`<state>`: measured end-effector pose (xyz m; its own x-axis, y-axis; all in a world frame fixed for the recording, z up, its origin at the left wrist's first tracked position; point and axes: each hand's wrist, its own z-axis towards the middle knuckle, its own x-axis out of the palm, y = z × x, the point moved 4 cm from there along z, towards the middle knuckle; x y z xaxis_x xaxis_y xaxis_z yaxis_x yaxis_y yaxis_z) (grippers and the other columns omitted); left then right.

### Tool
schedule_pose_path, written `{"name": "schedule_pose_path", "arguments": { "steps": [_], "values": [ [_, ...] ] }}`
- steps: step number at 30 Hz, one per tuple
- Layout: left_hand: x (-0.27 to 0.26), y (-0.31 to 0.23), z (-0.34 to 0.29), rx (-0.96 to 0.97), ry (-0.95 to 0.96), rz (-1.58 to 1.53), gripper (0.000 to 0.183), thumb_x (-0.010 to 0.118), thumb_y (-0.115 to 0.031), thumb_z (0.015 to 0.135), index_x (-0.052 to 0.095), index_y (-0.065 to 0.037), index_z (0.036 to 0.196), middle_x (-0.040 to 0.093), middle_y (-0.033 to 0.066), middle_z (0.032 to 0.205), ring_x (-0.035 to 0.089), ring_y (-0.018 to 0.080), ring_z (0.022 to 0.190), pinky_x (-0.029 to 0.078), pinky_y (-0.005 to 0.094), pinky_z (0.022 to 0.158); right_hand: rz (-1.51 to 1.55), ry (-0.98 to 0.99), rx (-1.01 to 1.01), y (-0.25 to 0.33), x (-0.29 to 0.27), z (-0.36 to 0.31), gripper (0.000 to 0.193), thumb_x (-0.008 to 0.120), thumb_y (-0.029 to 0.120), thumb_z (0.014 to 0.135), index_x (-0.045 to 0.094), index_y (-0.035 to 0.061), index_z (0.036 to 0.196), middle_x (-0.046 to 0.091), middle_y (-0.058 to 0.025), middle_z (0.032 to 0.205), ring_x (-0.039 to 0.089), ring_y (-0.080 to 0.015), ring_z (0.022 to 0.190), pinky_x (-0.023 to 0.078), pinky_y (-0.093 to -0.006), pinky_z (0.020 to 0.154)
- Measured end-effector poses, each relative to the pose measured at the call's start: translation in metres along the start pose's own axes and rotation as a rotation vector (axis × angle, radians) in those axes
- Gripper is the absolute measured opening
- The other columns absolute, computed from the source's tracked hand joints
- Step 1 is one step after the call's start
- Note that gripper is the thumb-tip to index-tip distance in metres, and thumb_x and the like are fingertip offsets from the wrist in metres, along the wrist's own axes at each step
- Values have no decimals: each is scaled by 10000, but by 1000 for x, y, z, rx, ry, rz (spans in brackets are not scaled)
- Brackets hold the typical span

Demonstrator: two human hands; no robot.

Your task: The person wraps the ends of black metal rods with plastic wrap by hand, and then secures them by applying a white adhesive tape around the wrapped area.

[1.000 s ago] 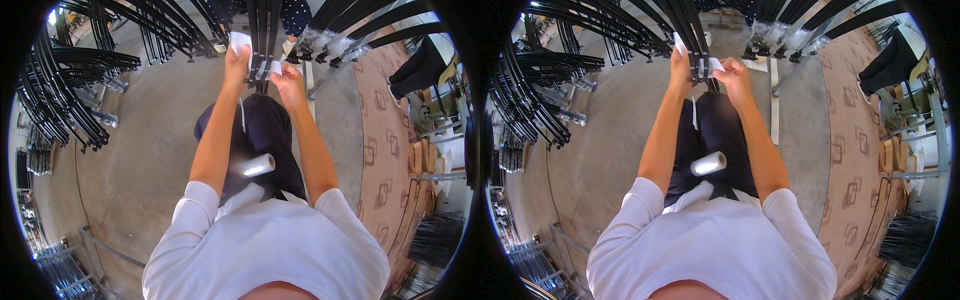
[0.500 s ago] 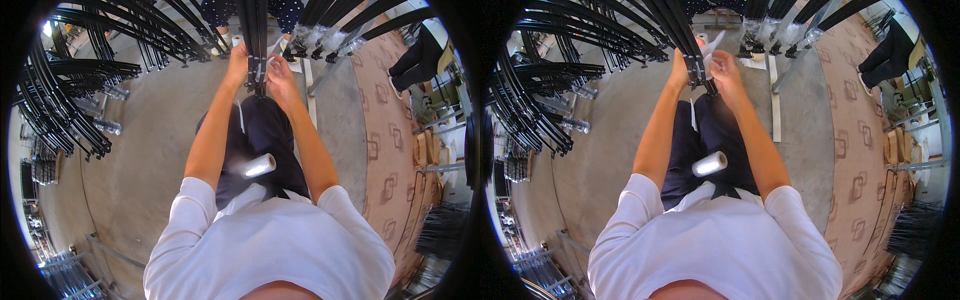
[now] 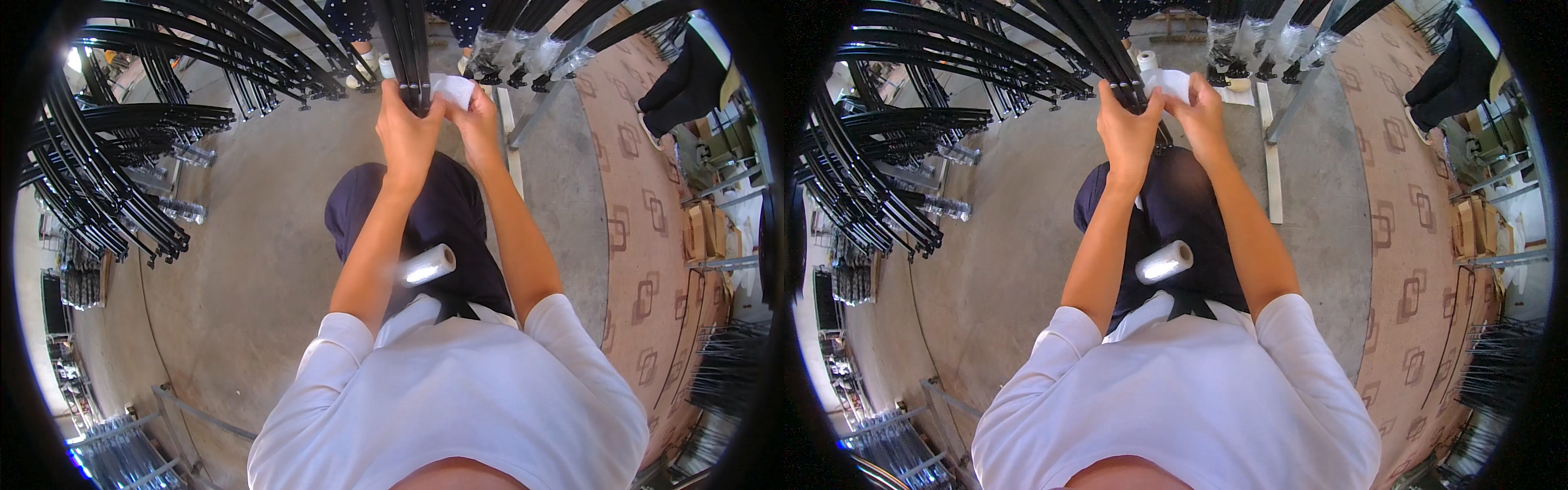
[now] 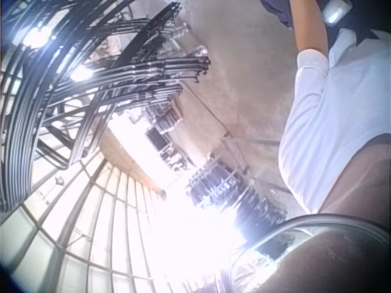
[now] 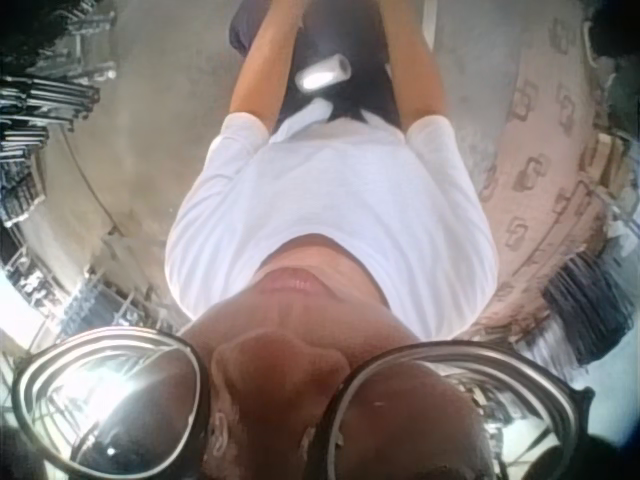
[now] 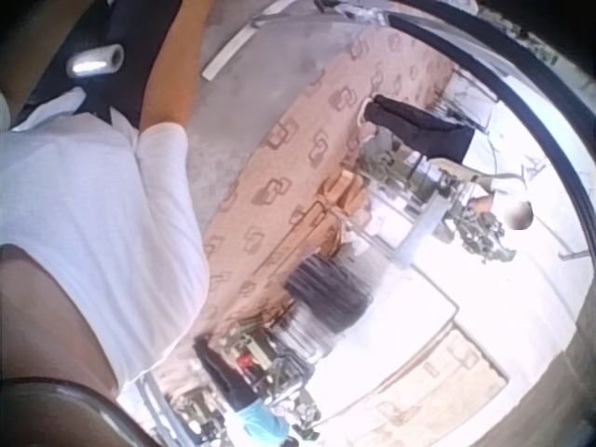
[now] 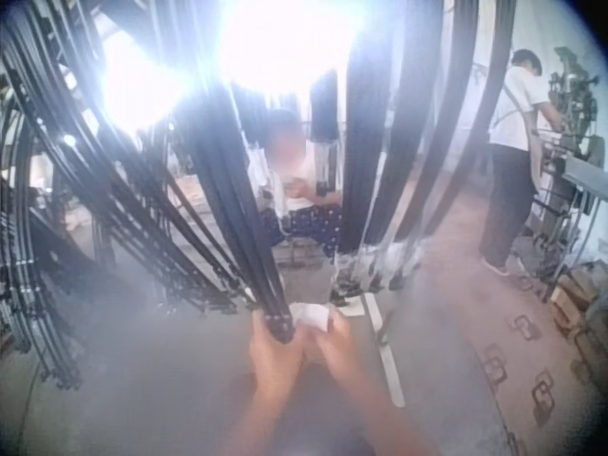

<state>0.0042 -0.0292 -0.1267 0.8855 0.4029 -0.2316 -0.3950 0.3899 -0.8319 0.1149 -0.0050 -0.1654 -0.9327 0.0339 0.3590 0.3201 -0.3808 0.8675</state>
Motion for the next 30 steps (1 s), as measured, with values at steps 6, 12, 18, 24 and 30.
{"name": "schedule_pose_path", "arguments": {
  "steps": [6,12,18,24,30],
  "values": [
    [6,-7,-3,118,-154,121,410,656,-125,666,390,32,936,564,192,688,575,348,641,445,381,591,-80,19,-49,-6,-32,6,251,624,-39,698,399,59,645,442,31,689,410,-38,644,372,-186,602],
    [4,-1,0,109,-103,69,318,648,-117,673,447,5,887,569,163,714,576,345,642,445,391,563,-125,206,-148,8,-20,-10,253,639,-57,669,407,44,659,454,-5,786,424,-58,676,368,-190,613],
    [-5,10,11,143,114,54,349,698,-159,666,487,33,867,582,191,649,575,366,622,444,389,543,-249,359,-57,13,-7,-18,134,594,-25,715,484,32,764,502,-5,788,475,-65,741,403,-215,683],
    [-8,7,15,152,125,119,360,689,-135,675,461,32,898,589,192,723,586,344,687,449,379,591,-35,337,-59,3,3,-18,147,570,2,758,499,22,886,536,-10,825,507,-79,785,418,-224,721],
    [-9,30,19,54,332,-177,395,602,-70,742,315,22,998,533,181,863,578,235,780,445,323,661,-29,243,-81,-2,12,-5,194,596,34,761,498,-1,925,540,-19,743,506,-77,692,406,-211,613]
  ]
}}
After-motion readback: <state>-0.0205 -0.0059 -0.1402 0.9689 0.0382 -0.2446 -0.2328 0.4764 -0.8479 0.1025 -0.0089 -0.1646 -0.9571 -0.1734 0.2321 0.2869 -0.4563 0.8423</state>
